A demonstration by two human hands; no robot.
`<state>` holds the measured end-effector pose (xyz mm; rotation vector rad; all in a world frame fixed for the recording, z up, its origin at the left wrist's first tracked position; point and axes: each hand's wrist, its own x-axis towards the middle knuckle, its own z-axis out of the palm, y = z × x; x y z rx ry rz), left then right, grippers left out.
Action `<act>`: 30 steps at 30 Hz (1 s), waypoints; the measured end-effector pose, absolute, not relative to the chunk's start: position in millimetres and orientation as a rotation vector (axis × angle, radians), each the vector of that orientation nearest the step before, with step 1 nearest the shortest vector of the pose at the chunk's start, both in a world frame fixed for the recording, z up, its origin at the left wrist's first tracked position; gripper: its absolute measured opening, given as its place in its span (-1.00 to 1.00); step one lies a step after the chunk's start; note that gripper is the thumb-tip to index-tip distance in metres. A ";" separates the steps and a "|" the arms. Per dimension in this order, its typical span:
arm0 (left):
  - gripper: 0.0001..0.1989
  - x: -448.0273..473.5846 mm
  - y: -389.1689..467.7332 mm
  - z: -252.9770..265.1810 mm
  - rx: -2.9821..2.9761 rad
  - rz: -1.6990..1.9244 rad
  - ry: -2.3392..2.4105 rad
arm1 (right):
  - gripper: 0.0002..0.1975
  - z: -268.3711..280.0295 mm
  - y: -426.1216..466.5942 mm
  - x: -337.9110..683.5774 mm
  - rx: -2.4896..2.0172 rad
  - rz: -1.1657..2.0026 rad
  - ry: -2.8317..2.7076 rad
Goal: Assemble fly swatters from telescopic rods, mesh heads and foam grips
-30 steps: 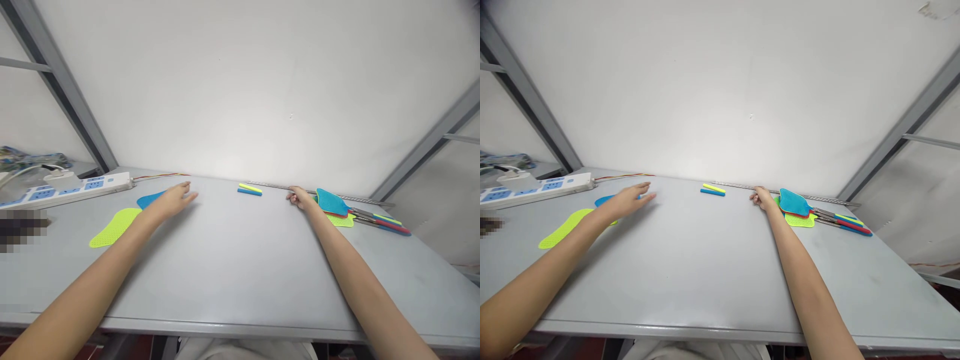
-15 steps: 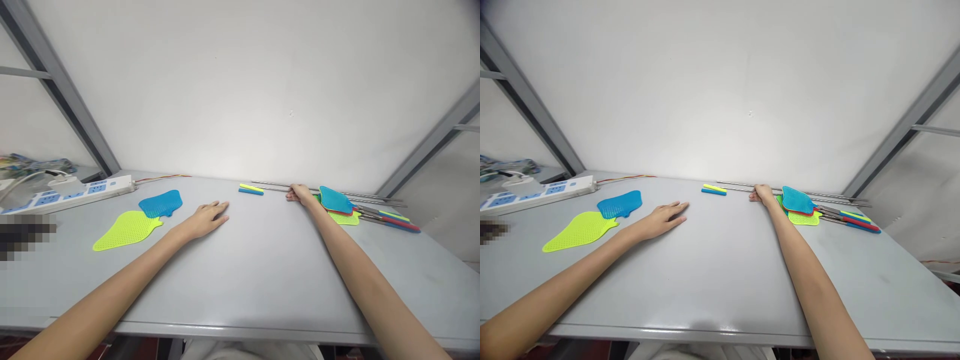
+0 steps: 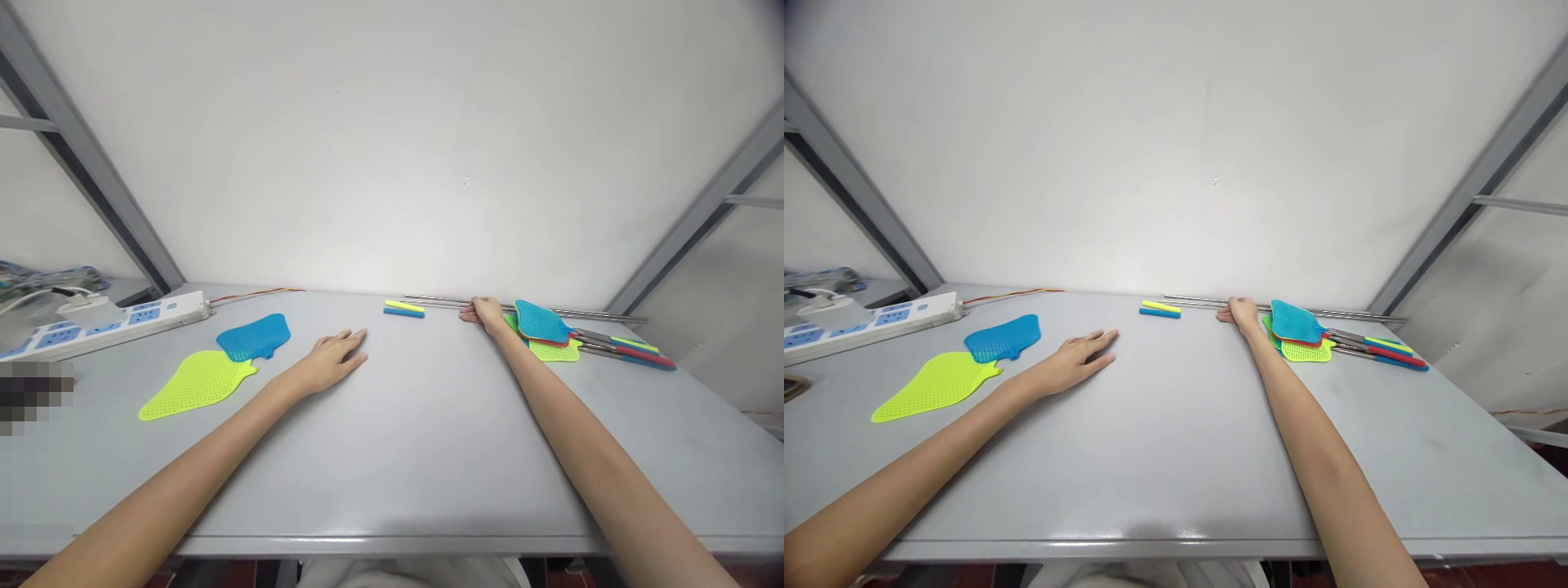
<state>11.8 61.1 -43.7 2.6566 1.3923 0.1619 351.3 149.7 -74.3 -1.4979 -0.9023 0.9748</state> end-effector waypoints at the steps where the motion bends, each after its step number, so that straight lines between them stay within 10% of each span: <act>1: -0.44 12.2 60.8 -43.4 2.653 0.161 1.395 | -0.86 -74.6 149.3 350.9 -1.479 0.951 -0.910; 30: -0.52 19.0 57.1 -45.2 2.734 0.346 1.428 | -0.73 -77.6 144.4 347.0 -1.267 0.484 -1.030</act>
